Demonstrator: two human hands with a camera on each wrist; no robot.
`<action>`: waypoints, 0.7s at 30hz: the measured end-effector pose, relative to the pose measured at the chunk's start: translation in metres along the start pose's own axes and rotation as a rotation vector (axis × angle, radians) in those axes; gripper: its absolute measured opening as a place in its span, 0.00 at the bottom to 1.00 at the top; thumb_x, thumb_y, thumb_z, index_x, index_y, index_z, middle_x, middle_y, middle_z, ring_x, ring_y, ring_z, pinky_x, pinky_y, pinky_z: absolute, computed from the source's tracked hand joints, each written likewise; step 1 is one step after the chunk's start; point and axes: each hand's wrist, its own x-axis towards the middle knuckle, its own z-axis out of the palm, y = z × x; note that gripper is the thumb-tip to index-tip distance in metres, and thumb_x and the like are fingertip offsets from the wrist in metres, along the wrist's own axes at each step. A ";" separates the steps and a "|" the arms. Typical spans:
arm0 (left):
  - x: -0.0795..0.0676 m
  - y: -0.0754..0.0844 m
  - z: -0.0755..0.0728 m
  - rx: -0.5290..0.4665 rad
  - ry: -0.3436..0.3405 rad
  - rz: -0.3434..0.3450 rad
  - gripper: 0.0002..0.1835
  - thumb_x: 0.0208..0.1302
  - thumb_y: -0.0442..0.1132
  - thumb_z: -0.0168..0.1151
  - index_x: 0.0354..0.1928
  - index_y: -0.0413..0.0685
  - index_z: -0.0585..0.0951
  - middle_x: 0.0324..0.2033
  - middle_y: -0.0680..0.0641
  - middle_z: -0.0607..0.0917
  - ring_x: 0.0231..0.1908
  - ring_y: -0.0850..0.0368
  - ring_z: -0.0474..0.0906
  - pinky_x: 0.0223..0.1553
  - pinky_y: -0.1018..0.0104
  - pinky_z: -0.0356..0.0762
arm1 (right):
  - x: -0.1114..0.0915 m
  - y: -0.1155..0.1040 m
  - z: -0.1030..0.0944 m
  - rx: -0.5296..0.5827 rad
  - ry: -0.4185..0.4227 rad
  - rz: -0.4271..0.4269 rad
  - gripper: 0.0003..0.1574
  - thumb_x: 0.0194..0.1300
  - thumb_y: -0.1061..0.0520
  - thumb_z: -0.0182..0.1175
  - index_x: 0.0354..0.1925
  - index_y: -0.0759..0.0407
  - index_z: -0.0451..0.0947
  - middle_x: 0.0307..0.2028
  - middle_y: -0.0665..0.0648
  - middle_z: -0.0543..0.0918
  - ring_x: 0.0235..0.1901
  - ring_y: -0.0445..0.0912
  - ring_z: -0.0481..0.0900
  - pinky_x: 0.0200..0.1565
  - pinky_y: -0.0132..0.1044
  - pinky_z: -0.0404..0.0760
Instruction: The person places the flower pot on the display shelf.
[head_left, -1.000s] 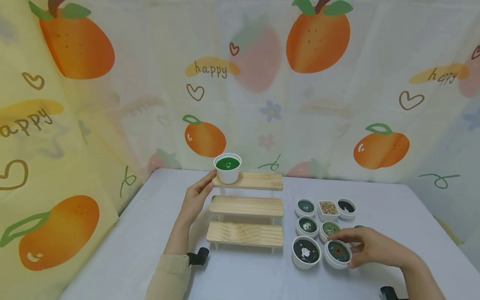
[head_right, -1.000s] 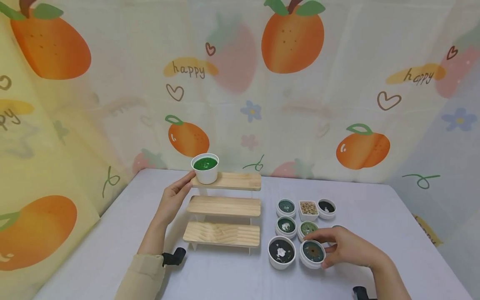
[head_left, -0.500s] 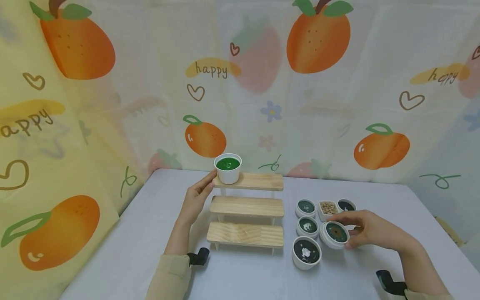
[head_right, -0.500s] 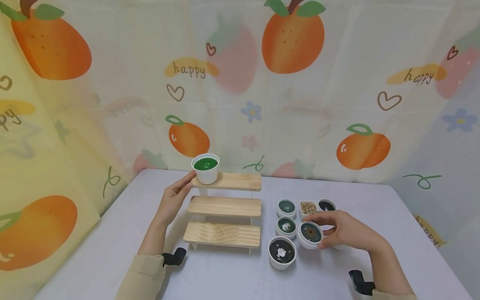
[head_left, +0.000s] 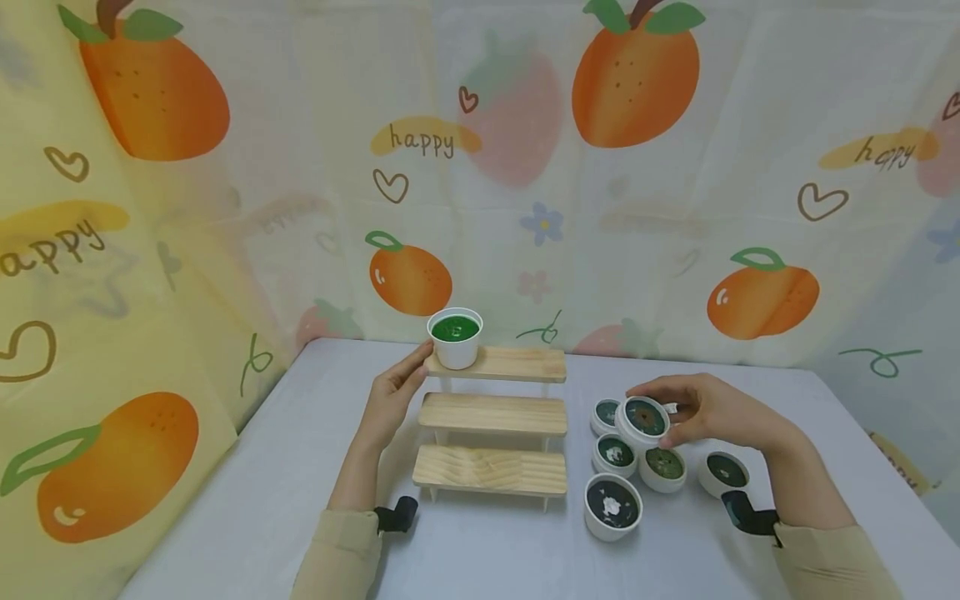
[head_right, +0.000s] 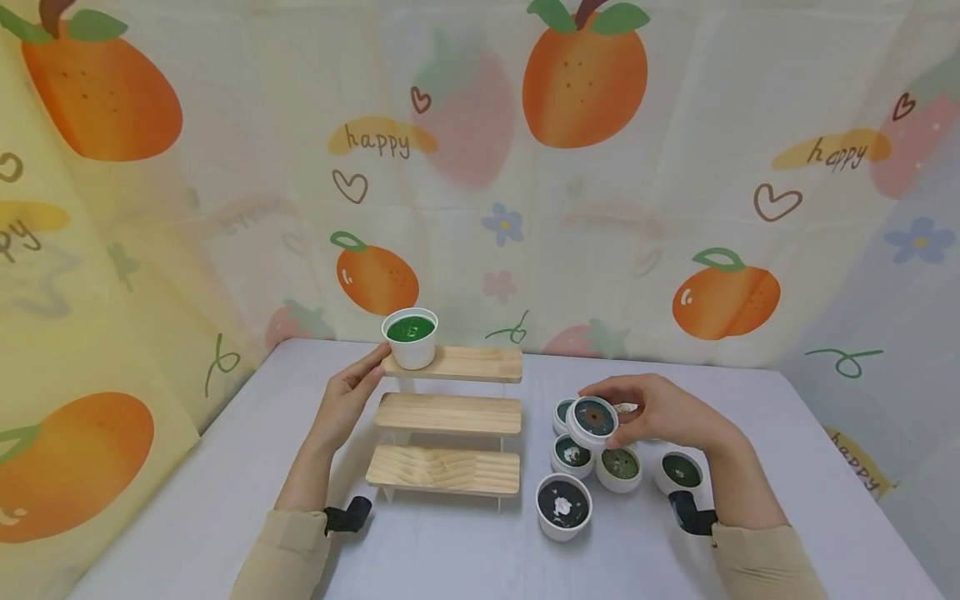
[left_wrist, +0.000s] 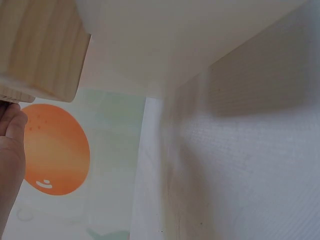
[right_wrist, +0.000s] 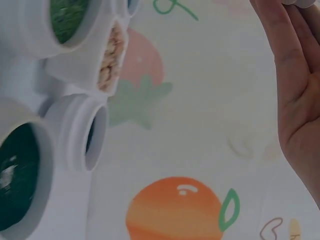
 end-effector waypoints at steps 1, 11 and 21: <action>0.000 0.000 0.000 -0.001 0.000 0.000 0.26 0.73 0.48 0.55 0.70 0.51 0.71 0.72 0.55 0.70 0.75 0.61 0.60 0.73 0.73 0.63 | 0.004 -0.002 -0.002 0.008 0.000 0.002 0.38 0.53 0.49 0.74 0.63 0.47 0.75 0.62 0.59 0.80 0.52 0.26 0.79 0.52 0.23 0.81; 0.000 0.000 0.000 0.000 0.002 0.001 0.25 0.73 0.47 0.55 0.69 0.51 0.71 0.72 0.55 0.70 0.75 0.60 0.60 0.66 0.86 0.64 | 0.038 -0.026 -0.014 0.001 0.019 -0.046 0.39 0.52 0.50 0.75 0.63 0.48 0.76 0.62 0.57 0.80 0.60 0.36 0.78 0.55 0.38 0.86; 0.000 0.000 0.000 -0.002 0.005 -0.009 0.25 0.73 0.47 0.56 0.69 0.51 0.72 0.71 0.55 0.70 0.75 0.60 0.61 0.65 0.87 0.64 | 0.072 -0.045 -0.020 0.024 0.023 -0.094 0.39 0.52 0.52 0.76 0.63 0.47 0.76 0.60 0.50 0.82 0.62 0.52 0.79 0.62 0.45 0.82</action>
